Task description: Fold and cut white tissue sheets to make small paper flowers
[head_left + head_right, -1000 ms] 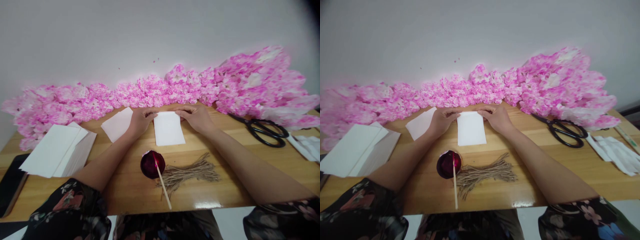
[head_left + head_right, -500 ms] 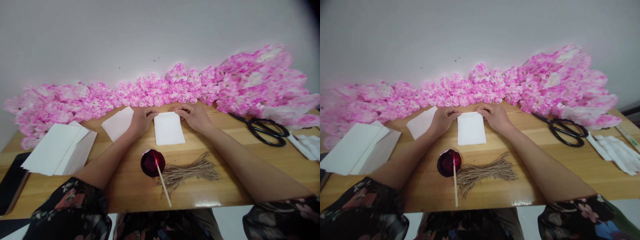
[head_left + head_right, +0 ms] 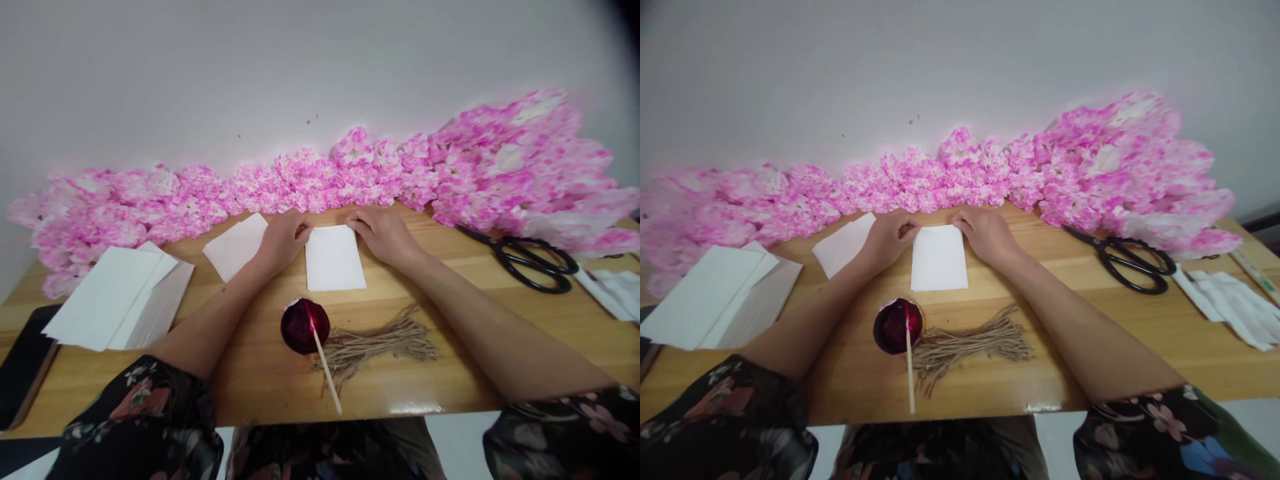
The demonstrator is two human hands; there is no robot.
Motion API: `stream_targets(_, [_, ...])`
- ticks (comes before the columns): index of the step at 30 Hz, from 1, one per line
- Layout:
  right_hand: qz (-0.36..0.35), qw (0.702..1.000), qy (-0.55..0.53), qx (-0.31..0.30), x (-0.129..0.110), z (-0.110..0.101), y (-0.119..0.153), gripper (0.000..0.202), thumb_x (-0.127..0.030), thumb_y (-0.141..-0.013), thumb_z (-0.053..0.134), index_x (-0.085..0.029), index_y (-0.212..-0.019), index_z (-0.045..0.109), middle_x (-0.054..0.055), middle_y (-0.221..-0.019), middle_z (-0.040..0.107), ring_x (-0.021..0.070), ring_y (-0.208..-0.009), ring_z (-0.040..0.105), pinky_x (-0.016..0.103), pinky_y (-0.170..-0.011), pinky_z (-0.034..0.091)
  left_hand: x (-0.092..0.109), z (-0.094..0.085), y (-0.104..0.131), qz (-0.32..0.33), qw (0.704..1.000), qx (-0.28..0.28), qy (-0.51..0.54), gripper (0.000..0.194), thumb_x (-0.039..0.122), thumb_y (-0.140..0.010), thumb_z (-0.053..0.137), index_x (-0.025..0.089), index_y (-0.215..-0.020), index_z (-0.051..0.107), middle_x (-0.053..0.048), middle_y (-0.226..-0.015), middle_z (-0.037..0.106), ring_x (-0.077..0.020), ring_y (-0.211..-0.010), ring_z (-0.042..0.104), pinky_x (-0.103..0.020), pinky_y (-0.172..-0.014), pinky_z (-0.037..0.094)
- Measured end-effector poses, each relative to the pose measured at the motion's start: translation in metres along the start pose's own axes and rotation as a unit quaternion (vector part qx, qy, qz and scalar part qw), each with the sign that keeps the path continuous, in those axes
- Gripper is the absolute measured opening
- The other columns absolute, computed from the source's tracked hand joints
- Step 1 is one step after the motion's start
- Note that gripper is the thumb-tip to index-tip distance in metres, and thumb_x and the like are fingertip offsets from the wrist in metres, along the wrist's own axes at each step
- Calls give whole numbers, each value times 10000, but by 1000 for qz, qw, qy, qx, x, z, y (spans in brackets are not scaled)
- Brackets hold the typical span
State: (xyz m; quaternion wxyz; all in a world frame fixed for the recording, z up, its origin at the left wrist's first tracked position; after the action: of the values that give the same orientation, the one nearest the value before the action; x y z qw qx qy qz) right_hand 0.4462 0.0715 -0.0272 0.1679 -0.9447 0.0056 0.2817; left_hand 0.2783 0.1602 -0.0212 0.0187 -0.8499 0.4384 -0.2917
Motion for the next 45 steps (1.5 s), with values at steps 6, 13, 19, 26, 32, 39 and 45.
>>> stream_targets(6, [8, 1000, -4, -17, -1, -1, 1, 190, -240, -931, 483, -194, -875, 659, 52, -870, 708, 201, -775, 613, 311, -692, 399, 1, 5, -2, 12, 1000, -12, -18, 161, 237, -856, 561, 161, -899, 695, -28, -734, 620, -160, -693, 534, -287, -662, 380])
stream_targets(13, [-1, 1000, -6, -20, -1, -1, 0, 209, -249, -939, 477, -203, -876, 670, 51, -891, 721, 210, -798, 629, 321, -702, 423, 6, 11, -6, 44, 998, -45, -13, 243, 303, -917, 524, 176, -898, 731, -63, -900, 712, -206, -857, 617, -319, -758, 428])
stream_targets(19, [-75, 997, 10, -13, -15, -2, -2, 223, -314, -953, 513, -219, -1029, 699, 65, -1058, 732, 236, -968, 644, 354, -819, 452, 10, 11, -7, 43, 998, -44, -12, 212, 241, -901, 514, 165, -838, 702, -53, -842, 697, -183, -796, 598, -300, -718, 411])
stream_targets(26, [-74, 995, 71, -2, -18, 3, -2, 182, -275, -934, 548, -229, -953, 723, 61, -1004, 734, 227, -915, 647, 335, -749, 445, 12, 12, -7, 65, 996, -51, -19, 176, 210, -887, 516, 165, -828, 676, -45, -834, 682, -176, -787, 580, -293, -702, 391])
stream_targets(32, [-79, 994, 70, 0, -13, 0, -2, 199, -255, -938, 527, -249, -976, 722, 41, -1090, 737, 240, -1003, 654, 356, -809, 469, 10, 12, -6, 78, 993, -65, -64, 217, 214, -911, 484, 171, -821, 677, -61, -867, 689, -210, -845, 579, -320, -731, 393])
stream_targets(39, [-65, 993, 95, 1, -13, -4, 0, 216, -214, -923, 519, -252, -948, 731, 42, -1073, 743, 259, -983, 664, 372, -755, 478, 6, 10, -4, 77, 990, -69, -99, 234, 218, -922, 477, 170, -843, 692, -81, -897, 688, -230, -889, 583, -340, -762, 413])
stream_targets(45, [-65, 991, 117, 1, -15, -6, 2, 204, -206, -925, 524, -244, -902, 724, 33, -1051, 748, 250, -969, 667, 359, -743, 476, 4, 8, -2, 77, 987, -67, -122, 230, 219, -924, 481, 163, -824, 680, -89, -902, 683, -238, -910, 581, -357, -791, 426])
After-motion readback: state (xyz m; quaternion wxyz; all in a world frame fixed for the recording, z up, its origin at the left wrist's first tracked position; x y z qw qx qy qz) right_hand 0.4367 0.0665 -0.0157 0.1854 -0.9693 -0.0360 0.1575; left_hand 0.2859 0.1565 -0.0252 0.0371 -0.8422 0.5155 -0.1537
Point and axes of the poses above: each hand's wrist, its own y-axis away from the middle knuckle, its own z-axis out of the palm, x = y × z, the point moved 6 cm from there along -y, towards the middle knuckle
